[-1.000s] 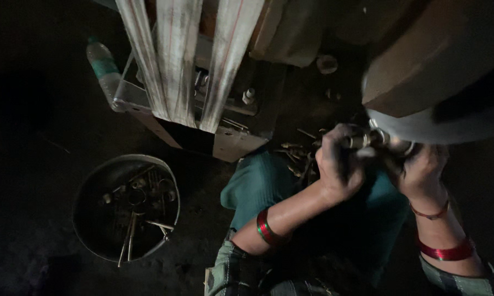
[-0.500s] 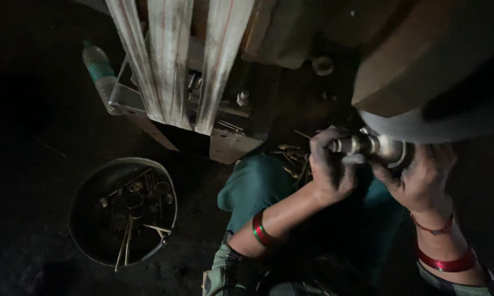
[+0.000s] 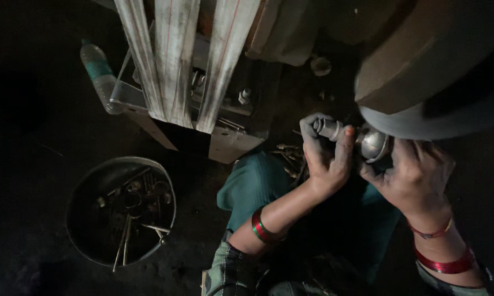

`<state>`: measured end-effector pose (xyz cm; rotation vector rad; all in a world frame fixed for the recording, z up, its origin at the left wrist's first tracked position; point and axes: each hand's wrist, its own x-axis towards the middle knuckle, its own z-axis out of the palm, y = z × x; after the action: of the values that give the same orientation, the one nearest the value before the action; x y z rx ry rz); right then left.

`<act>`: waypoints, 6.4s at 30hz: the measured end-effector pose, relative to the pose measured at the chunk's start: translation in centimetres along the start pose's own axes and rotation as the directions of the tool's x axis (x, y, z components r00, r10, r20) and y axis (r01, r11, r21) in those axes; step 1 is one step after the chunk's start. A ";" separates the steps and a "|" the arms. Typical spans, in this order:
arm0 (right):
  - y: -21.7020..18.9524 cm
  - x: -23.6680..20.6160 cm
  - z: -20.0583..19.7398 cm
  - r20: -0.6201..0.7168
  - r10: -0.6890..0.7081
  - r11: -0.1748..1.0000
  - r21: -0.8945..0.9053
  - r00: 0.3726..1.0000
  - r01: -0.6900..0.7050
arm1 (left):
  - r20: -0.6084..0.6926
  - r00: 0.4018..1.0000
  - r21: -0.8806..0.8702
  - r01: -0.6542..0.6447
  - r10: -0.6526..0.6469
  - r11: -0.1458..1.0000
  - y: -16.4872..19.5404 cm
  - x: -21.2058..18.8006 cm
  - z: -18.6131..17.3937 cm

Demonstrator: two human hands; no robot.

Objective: The person sits at a spinning grinding machine and presses a small brass object against the rotating wheel, repeatedly repositioning and rotating the object to grind and smooth its surfaces. They hold the piece with both hands, work different sides against the wheel, then pull the finished piece back to look at it.

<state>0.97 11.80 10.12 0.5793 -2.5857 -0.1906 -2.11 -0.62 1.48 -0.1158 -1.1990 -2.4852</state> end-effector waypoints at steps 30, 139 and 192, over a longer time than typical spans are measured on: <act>-0.4 2.1 0.7 0.112 0.097 0.875 0.464 0.989 -0.138 | 0.014 0.999 -0.042 -0.037 0.038 0.998 -1.4 1.1 -0.6; 0.9 0.5 -1.3 0.140 0.136 0.898 0.401 0.981 -0.182 | 0.305 0.943 0.259 -0.214 0.131 0.942 -2.2 2.2 -2.7; -4.7 -15.9 -0.1 0.478 0.212 0.826 0.379 0.852 -0.418 | 0.518 0.649 0.104 0.599 -0.557 0.794 7.5 -11.1 -6.6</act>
<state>15.43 14.44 2.38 0.2558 -3.1239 0.5064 11.55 -6.59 0.25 -0.5524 -1.5438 -3.2069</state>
